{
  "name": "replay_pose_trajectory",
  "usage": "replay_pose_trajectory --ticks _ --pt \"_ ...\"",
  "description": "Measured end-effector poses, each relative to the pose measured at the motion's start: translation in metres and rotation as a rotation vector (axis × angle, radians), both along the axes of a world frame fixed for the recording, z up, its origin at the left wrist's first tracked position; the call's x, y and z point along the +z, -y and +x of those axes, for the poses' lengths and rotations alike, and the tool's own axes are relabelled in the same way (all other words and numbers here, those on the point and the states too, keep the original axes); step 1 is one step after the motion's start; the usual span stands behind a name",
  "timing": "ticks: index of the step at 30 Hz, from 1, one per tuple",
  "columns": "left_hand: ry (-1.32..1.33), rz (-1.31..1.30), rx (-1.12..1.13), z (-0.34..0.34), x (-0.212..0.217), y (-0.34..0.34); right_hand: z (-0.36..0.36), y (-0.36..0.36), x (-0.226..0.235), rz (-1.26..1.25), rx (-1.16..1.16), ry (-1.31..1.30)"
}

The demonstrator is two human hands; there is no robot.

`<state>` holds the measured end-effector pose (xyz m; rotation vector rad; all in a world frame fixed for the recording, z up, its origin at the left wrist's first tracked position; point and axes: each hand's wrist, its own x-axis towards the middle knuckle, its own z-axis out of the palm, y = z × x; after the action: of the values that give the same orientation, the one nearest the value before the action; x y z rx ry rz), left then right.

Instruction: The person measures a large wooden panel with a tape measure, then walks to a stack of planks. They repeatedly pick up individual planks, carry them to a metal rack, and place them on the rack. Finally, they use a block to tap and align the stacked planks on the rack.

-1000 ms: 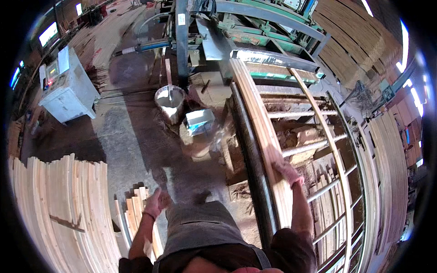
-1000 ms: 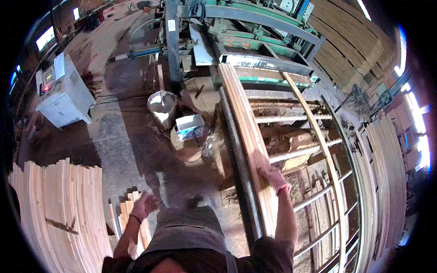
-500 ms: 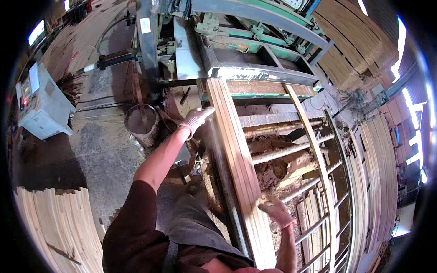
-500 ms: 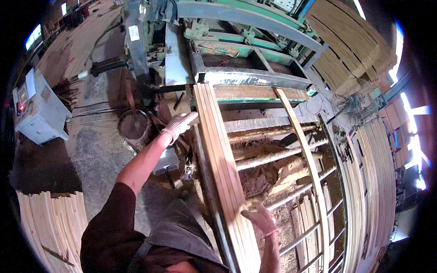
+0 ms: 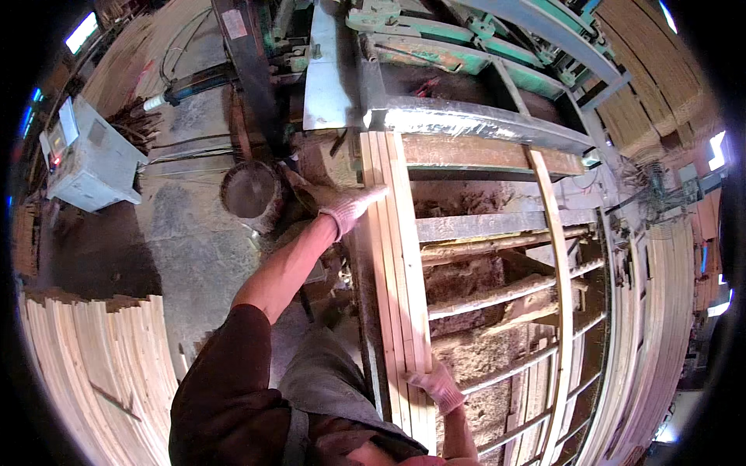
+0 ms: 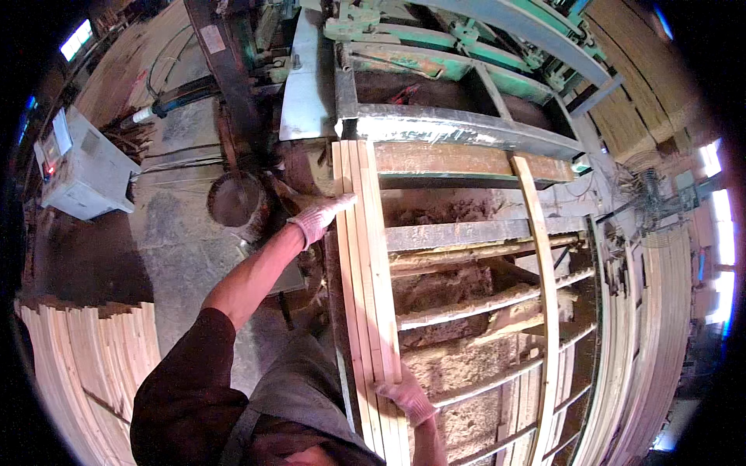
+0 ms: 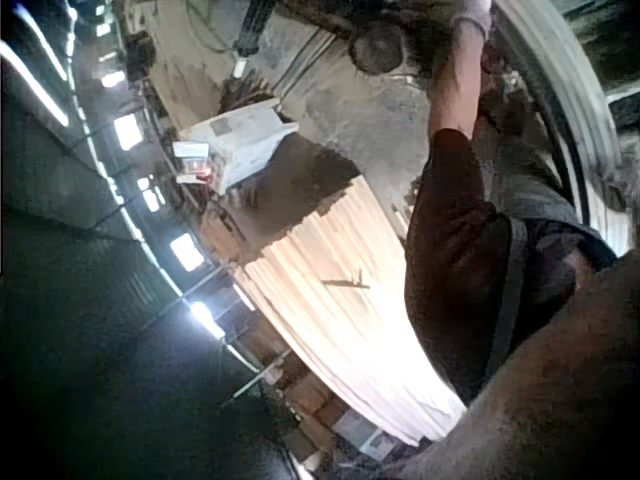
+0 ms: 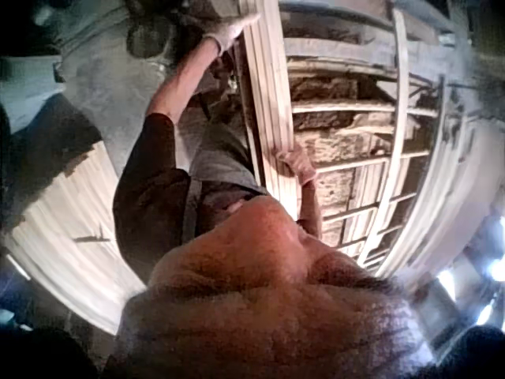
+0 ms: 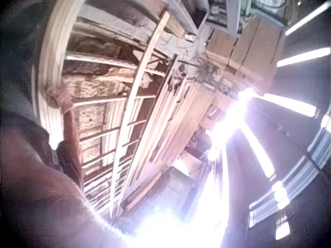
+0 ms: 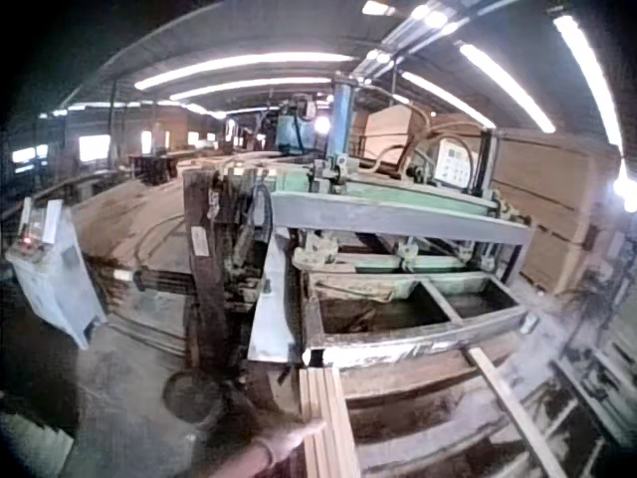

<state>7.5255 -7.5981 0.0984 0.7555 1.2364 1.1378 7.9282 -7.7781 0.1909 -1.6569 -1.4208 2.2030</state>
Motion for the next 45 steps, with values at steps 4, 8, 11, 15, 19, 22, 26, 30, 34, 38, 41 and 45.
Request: replay_pose_trajectory --ticks 4,8,11,15,19,22,26,30,34,38,41,45 --pt "0.009 -0.084 -0.022 0.003 0.018 0.004 0.021 0.003 -0.028 0.072 0.025 -0.031" --pt "-0.021 0.038 -0.139 0.007 0.04 0.016 0.046 0.009 -0.055 0.15 0.118 0.337" --pt "-0.512 -0.244 -0.19 0.028 0.074 0.01 0.072 0.015 -0.083 0.256 -0.019 0.144" --pt "-0.993 0.276 0.373 0.048 0.062 0.106 0.054 0.009 -0.077 0.245 -0.02 0.057" --pt "-1.124 0.429 0.301 0.047 0.067 0.228 0.079 0.007 -0.097 0.14 -0.033 -0.029" --pt "-0.955 0.055 0.015 0.011 0.049 0.327 0.034 -0.003 -0.09 0.169 0.113 0.206" --pt "-0.883 -0.274 -0.181 -0.06 -0.02 0.446 -0.074 -0.016 -0.096 0.2 0.281 0.323" --pt "-0.784 -0.51 -0.207 -0.136 -0.038 0.553 -0.215 -0.011 -0.109 0.23 0.458 0.37" --pt "-0.715 -0.631 -0.023 -0.216 -0.041 0.624 -0.367 0.019 -0.116 0.264 0.626 0.397" --pt "-0.871 -0.537 0.209 -0.275 -0.078 0.71 -0.523 0.061 -0.123 0.272 0.886 0.43" --pt "-0.896 -0.584 0.33 -0.324 -0.125 0.78 -0.637 0.1 -0.135 0.273 1.098 0.446" --pt "-0.689 -0.593 0.703 -0.403 -0.092 0.849 -0.746 0.13 -0.158 0.279 1.264 0.498"
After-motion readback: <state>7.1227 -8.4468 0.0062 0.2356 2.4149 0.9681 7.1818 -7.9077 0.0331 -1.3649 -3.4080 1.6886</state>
